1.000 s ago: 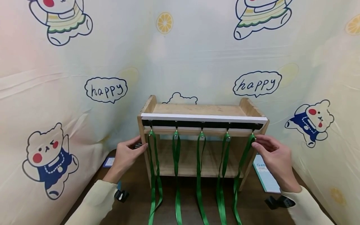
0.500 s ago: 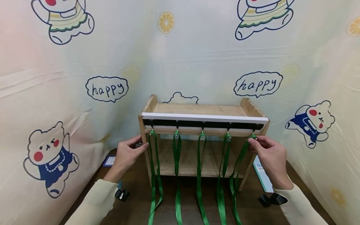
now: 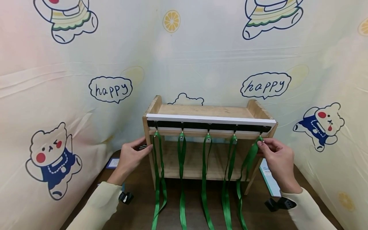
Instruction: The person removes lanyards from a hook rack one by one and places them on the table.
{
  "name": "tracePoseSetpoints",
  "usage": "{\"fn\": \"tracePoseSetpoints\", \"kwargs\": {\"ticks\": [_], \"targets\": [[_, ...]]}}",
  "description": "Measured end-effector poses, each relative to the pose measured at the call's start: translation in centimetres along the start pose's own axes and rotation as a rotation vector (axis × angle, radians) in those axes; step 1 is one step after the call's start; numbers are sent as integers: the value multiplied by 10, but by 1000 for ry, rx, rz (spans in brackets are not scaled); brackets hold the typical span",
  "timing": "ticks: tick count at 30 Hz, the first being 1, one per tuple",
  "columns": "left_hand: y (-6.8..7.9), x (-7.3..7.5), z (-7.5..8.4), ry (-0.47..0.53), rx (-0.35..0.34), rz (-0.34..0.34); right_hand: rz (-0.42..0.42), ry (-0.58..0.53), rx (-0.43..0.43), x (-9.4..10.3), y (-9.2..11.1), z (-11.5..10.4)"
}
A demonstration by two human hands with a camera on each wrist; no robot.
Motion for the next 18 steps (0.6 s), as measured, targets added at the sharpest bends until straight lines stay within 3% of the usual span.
{"fn": "tracePoseSetpoints", "kwargs": {"ticks": [8, 18], "targets": [[1, 0, 0, 3, 7, 3, -40, 13, 10, 2, 4, -1], [-1, 0, 1, -11, -11, 6, 8, 80, 60, 14, 12, -8]]}}
Point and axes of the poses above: each hand's wrist, its own y-axis away from the middle knuckle, its own x-axis out of the back of the hand, z = x × y, the point moved 8 cm from there along -y, towards the middle knuckle, and after that the axes turned 4 degrees about x, right-handed, at the moved point
